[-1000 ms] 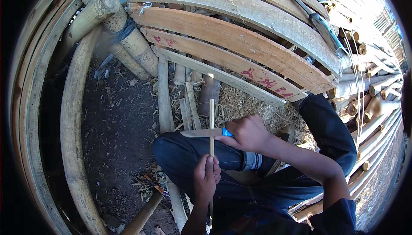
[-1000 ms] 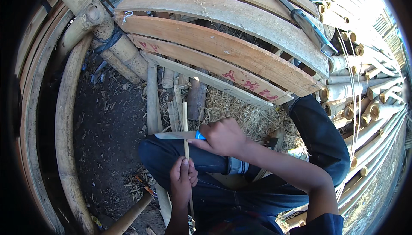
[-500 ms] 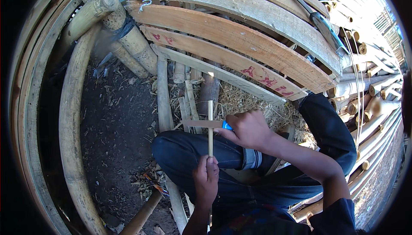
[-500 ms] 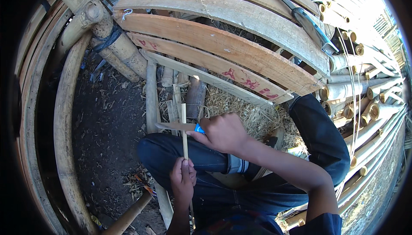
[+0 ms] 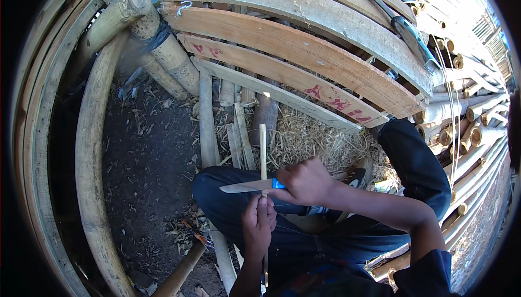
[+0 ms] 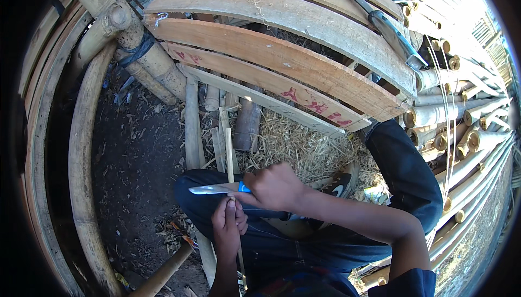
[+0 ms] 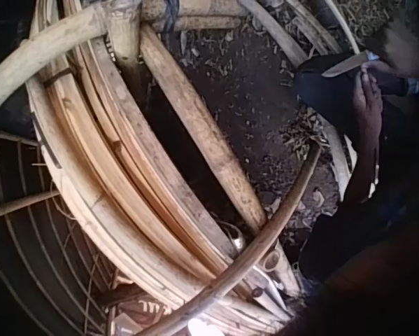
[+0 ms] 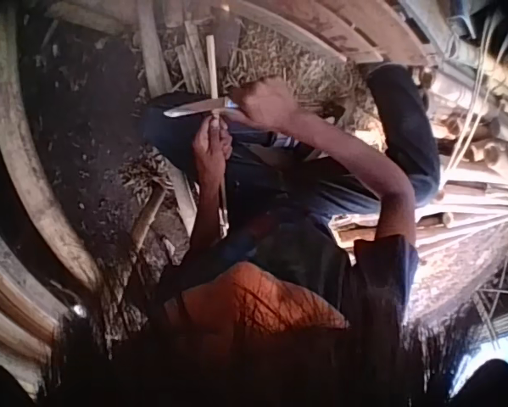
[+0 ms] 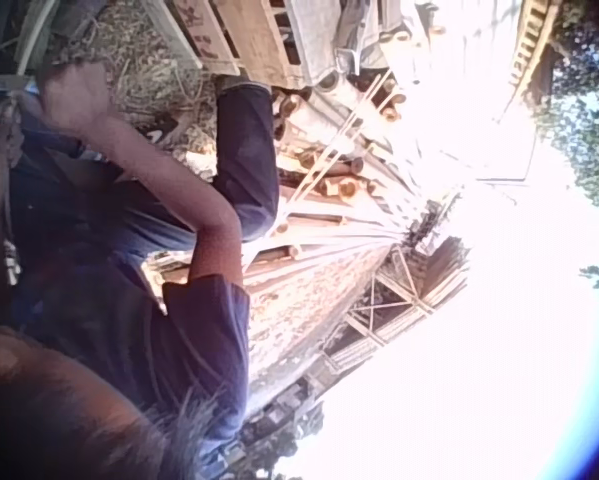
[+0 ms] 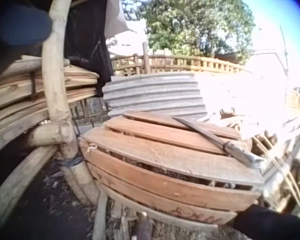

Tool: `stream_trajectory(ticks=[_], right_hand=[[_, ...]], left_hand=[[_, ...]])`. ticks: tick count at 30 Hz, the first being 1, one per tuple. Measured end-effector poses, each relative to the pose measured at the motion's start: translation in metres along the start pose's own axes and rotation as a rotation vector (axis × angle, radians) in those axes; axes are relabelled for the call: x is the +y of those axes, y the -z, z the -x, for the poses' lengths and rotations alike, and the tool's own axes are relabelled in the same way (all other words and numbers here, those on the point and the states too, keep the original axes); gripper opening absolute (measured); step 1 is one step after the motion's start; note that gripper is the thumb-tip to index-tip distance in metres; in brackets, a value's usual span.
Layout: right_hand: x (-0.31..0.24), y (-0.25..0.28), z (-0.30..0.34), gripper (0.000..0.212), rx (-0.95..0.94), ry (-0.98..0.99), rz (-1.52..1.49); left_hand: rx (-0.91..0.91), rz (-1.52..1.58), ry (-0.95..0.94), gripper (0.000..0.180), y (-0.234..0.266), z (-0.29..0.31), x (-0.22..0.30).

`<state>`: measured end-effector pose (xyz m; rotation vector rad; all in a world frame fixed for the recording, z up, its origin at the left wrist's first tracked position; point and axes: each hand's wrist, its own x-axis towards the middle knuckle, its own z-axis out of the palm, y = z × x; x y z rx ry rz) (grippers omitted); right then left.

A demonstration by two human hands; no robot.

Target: Shaving a thin strip of bamboo using a small knife while sitting outdoors near a bamboo structure.

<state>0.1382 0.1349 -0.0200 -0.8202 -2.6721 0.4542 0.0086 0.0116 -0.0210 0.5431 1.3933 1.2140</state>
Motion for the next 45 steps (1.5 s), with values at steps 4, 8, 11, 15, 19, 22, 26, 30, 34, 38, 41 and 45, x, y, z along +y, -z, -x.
stream_trajectory(ticks=[4,8,11,15,19,22,26,30,34,38,41,45], right_hand=[[0.002,-0.002,0.001,0.051,-0.046,0.079,0.036],[0.0,-0.007,-0.001,0.053,0.04,-0.025,0.023],[0.016,0.004,-0.008,0.053,0.065,0.005,0.088],[0.017,0.008,-0.011,0.052,0.061,-0.063,0.053],[0.004,-0.001,0.006,0.052,-0.097,0.134,0.038],[0.015,0.003,-0.002,0.052,0.063,0.077,0.074],[0.0,-0.002,0.0,0.056,0.019,0.098,0.032],[0.026,0.013,-0.016,0.052,0.071,-0.289,0.107],[-0.002,0.0,0.003,0.055,-0.076,0.137,0.033],[0.02,0.009,-0.005,0.051,0.038,-0.144,0.029],[-0.004,-0.002,0.006,0.05,-0.081,0.111,0.003],[0.023,0.008,-0.01,0.051,0.04,-0.174,-0.019]], left_hand=[[-0.014,-0.011,0.011,0.025,-0.002,0.003,-0.003],[0.015,-0.017,-0.011,0.025,0.001,-0.004,-0.004],[-0.004,-0.047,0.009,0.024,-0.002,0.002,-0.006],[-0.039,0.004,0.024,0.023,-0.002,0.001,-0.011],[-0.02,-0.063,-0.033,0.024,-0.001,0.002,-0.012],[0.013,-0.158,-0.129,0.024,-0.005,-0.002,-0.008],[0.084,-0.36,-0.253,0.023,-0.003,-0.001,-0.013],[0.012,-0.202,-0.129,0.022,-0.004,0.005,-0.019],[0.05,-0.182,-0.125,0.023,0.002,0.006,-0.027],[-0.009,-0.125,-0.082,0.025,-0.004,0.004,-0.01],[0.037,-0.185,-0.136,0.025,0.0,0.005,-0.018],[0.015,-0.071,-0.047,0.021,-0.002,0.006,-0.006]])
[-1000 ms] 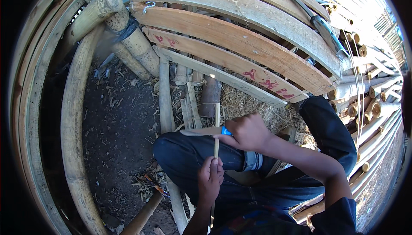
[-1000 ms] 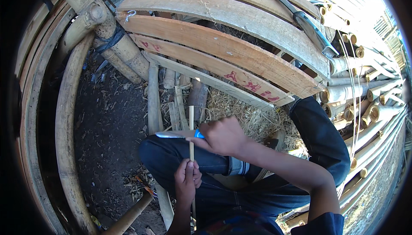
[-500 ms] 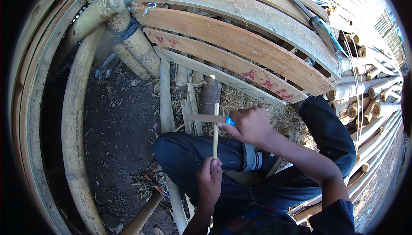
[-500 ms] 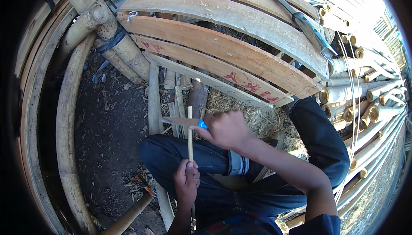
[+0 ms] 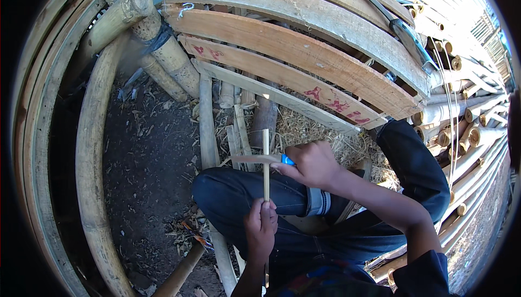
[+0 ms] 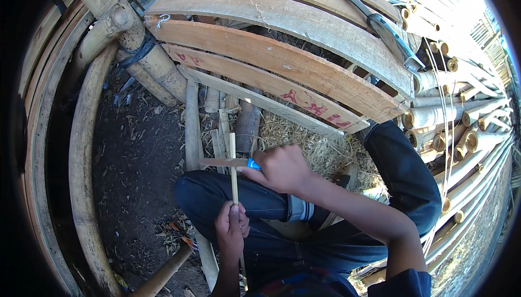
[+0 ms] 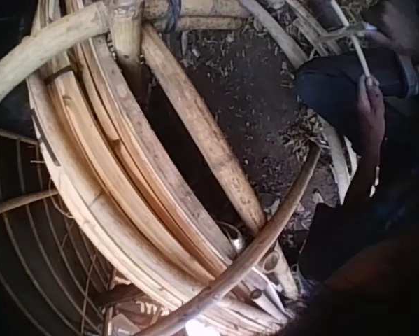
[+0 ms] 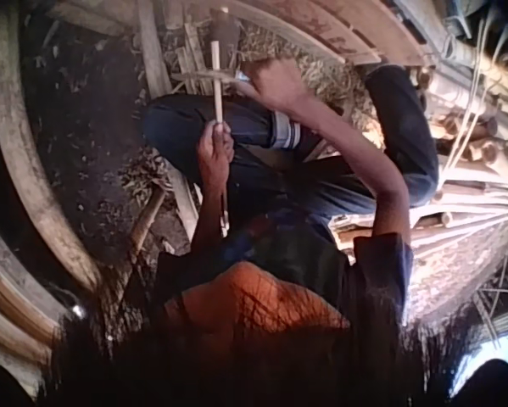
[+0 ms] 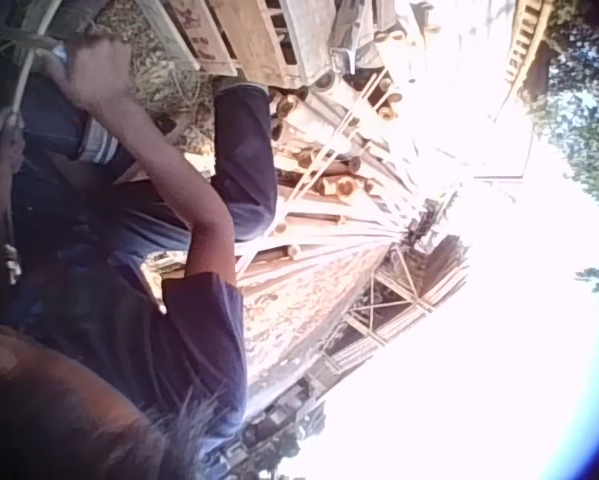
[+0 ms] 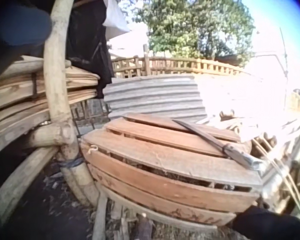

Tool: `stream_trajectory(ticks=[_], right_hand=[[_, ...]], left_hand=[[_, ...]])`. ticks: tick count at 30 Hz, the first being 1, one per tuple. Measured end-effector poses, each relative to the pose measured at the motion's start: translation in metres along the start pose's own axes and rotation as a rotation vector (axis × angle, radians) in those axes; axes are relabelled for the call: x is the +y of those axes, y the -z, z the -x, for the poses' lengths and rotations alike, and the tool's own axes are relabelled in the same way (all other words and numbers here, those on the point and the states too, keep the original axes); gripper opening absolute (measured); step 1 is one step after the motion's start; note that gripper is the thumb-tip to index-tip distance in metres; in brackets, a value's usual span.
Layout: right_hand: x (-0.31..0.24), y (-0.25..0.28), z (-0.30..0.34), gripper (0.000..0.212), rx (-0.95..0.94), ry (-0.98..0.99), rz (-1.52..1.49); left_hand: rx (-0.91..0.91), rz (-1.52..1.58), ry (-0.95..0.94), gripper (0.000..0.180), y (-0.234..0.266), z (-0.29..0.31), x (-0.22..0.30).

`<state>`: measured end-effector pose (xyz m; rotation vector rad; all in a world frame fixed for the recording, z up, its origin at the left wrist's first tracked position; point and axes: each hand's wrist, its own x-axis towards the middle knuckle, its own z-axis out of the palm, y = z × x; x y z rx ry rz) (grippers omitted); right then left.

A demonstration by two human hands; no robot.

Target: Shaving a thin strip of bamboo using a small knife while sitting outdoors near a bamboo structure.

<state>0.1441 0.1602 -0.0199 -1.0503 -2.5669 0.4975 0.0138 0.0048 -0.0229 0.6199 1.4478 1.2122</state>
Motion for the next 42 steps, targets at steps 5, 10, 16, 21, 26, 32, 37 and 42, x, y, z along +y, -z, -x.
stream_trajectory(ticks=[5,10,16,21,26,32,37,42], right_hand=[[-0.018,-0.01,0.015,0.053,-0.107,0.321,0.021],[-0.011,-0.012,0.009,0.056,0.016,0.253,0.05],[0.015,0.015,-0.018,0.057,0.084,-0.038,0.16],[-0.014,0.009,0.003,0.056,-0.063,0.288,0.084],[-0.008,0.017,-0.009,0.056,-0.028,0.087,0.015],[0.005,0.019,-0.018,0.057,0.024,-0.024,-0.034],[-0.007,0.018,-0.003,0.055,-0.074,0.155,-0.003],[-0.003,0.018,-0.008,0.054,-0.031,0.055,0.003]], left_hand=[[-0.02,0.083,0.031,0.021,0.004,0.002,-0.004],[-0.1,0.324,0.133,0.023,0.003,-0.01,0.008],[-0.211,0.417,0.19,0.024,0.013,0.0,-0.003],[-0.286,0.562,0.261,0.023,0.011,-0.006,-0.001],[-0.313,0.56,0.252,0.023,0.014,-0.004,-0.003],[-0.305,0.525,0.217,0.025,0.015,-0.007,-0.003],[-0.333,0.561,0.255,0.024,0.015,-0.003,-0.004],[-0.369,0.654,0.284,0.025,0.016,-0.01,0.0]])
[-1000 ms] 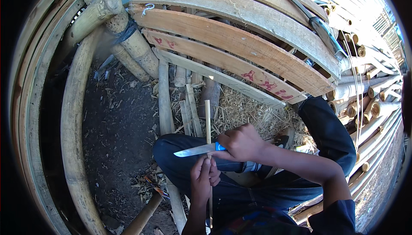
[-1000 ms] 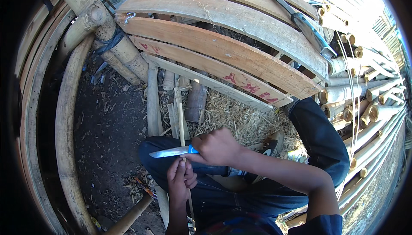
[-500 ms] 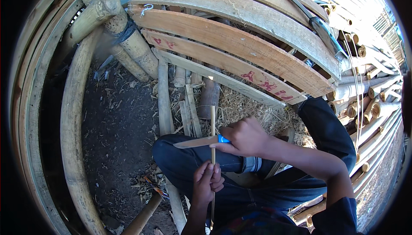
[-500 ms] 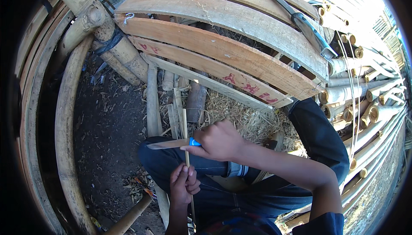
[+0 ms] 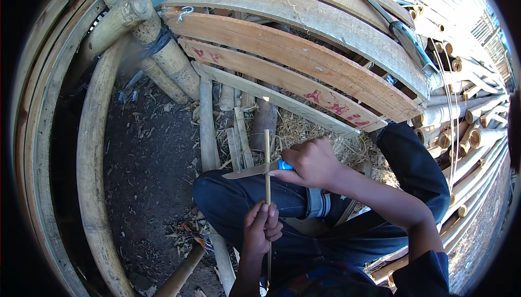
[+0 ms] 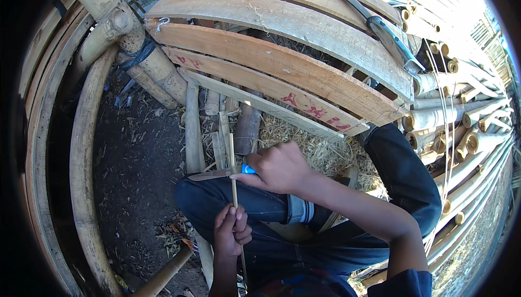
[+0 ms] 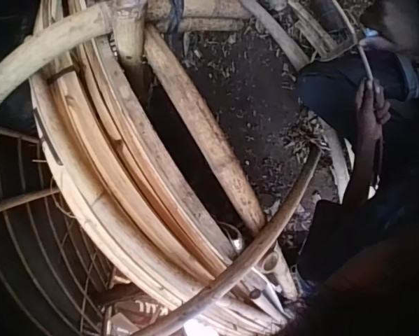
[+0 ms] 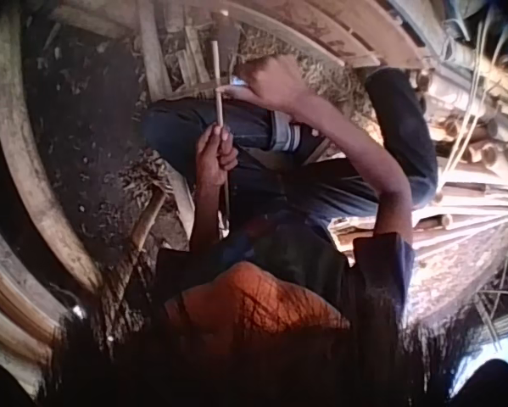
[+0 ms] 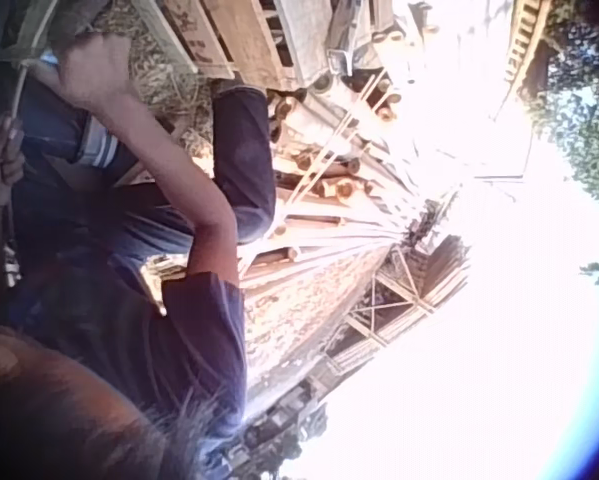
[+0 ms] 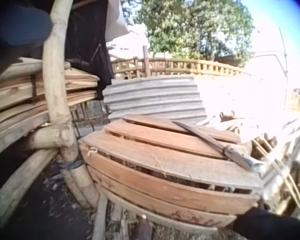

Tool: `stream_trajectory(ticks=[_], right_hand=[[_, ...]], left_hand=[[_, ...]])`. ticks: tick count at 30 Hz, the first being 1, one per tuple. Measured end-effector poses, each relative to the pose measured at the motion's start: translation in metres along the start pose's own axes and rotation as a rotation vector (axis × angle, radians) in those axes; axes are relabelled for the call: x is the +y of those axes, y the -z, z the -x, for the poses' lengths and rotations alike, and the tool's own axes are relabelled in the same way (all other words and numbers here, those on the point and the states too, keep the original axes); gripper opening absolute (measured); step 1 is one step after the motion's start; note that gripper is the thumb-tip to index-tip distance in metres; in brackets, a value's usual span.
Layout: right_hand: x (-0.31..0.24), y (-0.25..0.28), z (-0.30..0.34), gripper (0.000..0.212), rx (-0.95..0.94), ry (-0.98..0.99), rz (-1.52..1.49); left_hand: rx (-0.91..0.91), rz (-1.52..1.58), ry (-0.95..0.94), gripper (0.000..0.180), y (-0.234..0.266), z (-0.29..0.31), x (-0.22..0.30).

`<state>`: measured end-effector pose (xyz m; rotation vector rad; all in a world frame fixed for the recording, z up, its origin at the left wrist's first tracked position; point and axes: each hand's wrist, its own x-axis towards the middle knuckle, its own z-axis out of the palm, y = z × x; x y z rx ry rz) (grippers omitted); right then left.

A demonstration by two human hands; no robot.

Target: Shaving a thin strip of bamboo using a small knife while sitting outdoors near a bamboo structure.

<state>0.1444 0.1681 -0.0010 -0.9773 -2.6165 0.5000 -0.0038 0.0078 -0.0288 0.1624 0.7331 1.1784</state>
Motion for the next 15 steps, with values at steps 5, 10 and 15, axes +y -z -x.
stream_trajectory(ticks=[5,10,15], right_hand=[[0.023,0.016,-0.018,0.049,0.028,-0.228,-0.059],[0.005,0.012,-0.004,0.048,0.083,-0.264,-0.336],[0.007,0.015,0.001,0.044,0.098,-0.473,-0.961]], left_hand=[[-0.157,-0.008,-0.014,0.025,-0.003,0.016,-0.007],[-0.212,0.078,0.046,0.027,-0.01,0.005,-0.008],[-0.176,0.029,0.027,0.028,0.003,-0.001,0.012]])
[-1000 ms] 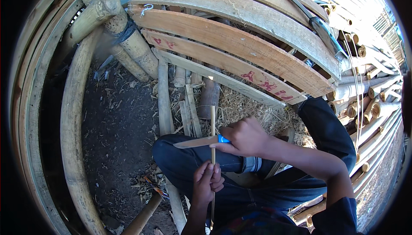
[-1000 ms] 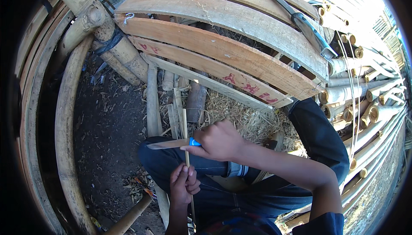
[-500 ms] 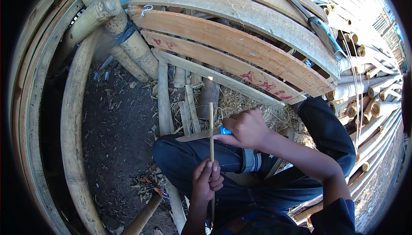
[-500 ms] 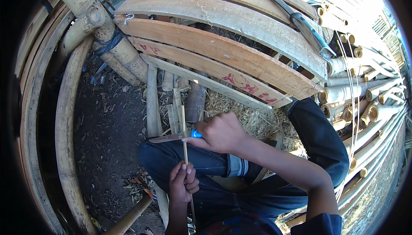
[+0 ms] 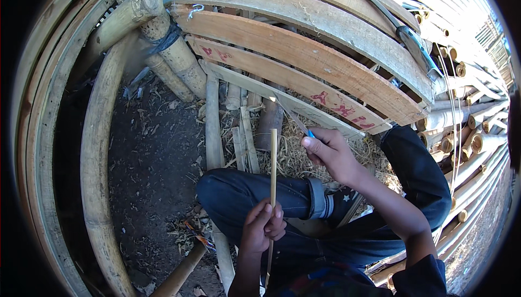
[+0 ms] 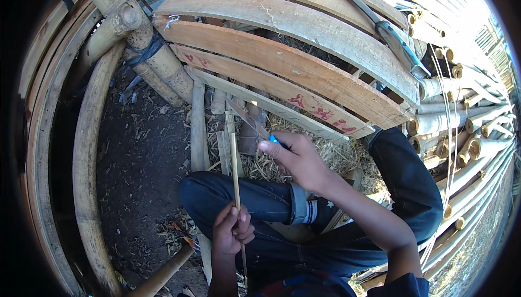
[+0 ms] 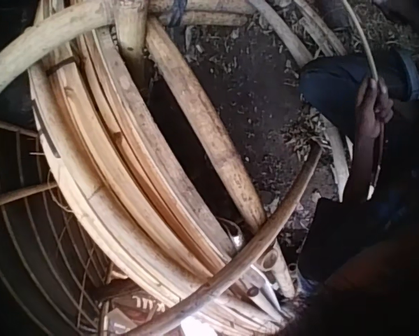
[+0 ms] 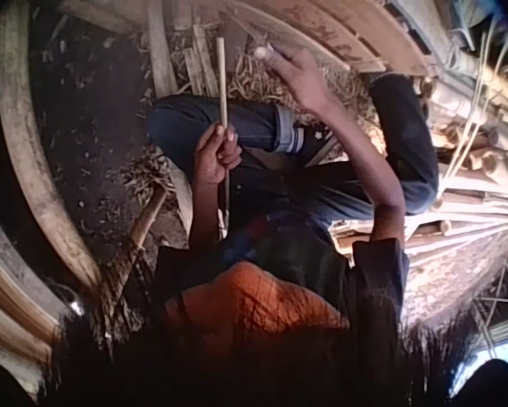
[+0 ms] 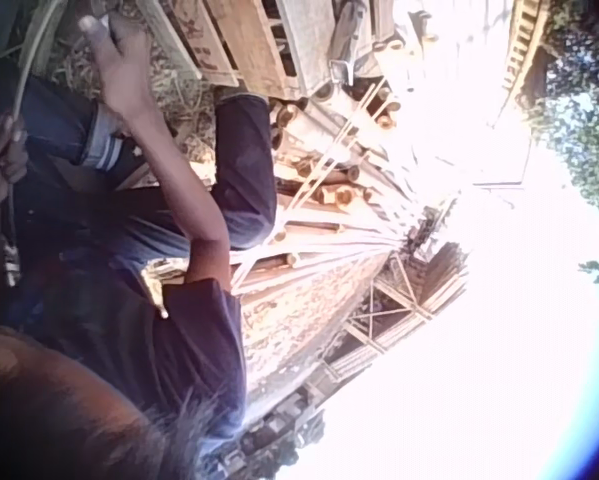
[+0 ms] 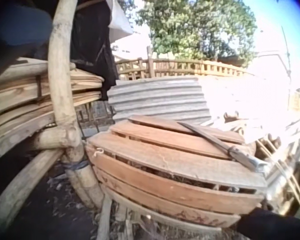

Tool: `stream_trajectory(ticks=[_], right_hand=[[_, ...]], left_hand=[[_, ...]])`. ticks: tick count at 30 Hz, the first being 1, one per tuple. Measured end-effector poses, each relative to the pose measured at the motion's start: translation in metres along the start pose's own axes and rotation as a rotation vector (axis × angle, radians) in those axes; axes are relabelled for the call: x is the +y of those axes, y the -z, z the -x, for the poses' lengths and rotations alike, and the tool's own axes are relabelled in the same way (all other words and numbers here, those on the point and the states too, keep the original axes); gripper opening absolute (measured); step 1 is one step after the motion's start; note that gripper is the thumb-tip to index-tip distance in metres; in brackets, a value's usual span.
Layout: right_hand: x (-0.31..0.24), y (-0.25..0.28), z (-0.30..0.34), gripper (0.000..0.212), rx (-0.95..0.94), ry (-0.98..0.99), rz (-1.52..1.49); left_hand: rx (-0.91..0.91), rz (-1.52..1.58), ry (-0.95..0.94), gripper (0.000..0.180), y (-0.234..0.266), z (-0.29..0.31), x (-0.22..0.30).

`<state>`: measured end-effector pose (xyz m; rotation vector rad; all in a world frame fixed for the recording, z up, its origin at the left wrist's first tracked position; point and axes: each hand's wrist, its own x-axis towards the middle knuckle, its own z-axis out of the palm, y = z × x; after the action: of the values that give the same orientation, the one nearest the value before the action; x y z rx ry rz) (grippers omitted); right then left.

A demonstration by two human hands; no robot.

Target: Shaving a thin strip of bamboo using a small knife while sitting outdoors near a bamboo structure.

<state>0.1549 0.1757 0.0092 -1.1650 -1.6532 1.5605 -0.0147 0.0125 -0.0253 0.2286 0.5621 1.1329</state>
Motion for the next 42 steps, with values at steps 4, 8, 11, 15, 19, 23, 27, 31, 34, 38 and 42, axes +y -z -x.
stream_trajectory(ticks=[4,8,11,15,19,23,27,31,34,38,42], right_hand=[[-0.005,-0.006,0.007,0.048,-0.214,0.311,0.431],[-0.01,-0.017,0.016,0.053,-0.276,0.387,0.767],[-0.007,-0.013,0.005,0.056,-0.203,0.387,0.82],[-0.001,-0.015,0.002,0.057,-0.146,0.403,0.838],[-0.005,-0.014,0.003,0.058,-0.177,0.414,0.889],[-0.006,-0.022,0.009,0.058,-0.188,0.419,0.904],[-0.004,-0.017,0.001,0.059,-0.18,0.458,0.976],[-0.005,-0.018,-0.001,0.06,-0.141,0.404,0.941],[-0.003,-0.002,-0.017,0.06,0.008,0.277,0.809],[0.0,-0.001,-0.008,0.055,0.045,0.167,0.57],[-0.002,-0.006,0.015,0.052,0.026,0.306,0.206]], left_hand=[[-0.005,-0.129,-0.015,0.031,0.003,-0.004,0.006],[0.1,-0.096,-0.031,0.028,-0.013,-0.007,0.002],[0.16,-0.098,-0.037,0.034,-0.009,-0.009,-0.001],[0.135,-0.043,-0.042,0.039,-0.006,-0.004,-0.009],[0.185,-0.135,-0.095,0.038,-0.009,0.001,-0.014],[0.217,-0.202,-0.15,0.035,-0.009,0.0,-0.019],[0.294,-0.3,-0.19,0.034,-0.015,-0.002,-0.017],[0.294,-0.274,-0.186,0.034,-0.013,-0.004,-0.016],[0.296,-0.261,-0.172,0.035,-0.018,0.002,-0.018],[0.101,-0.192,-0.14,0.037,-0.025,0.008,-0.021],[0.12,-0.088,-0.062,0.036,-0.012,0.001,-0.015]])
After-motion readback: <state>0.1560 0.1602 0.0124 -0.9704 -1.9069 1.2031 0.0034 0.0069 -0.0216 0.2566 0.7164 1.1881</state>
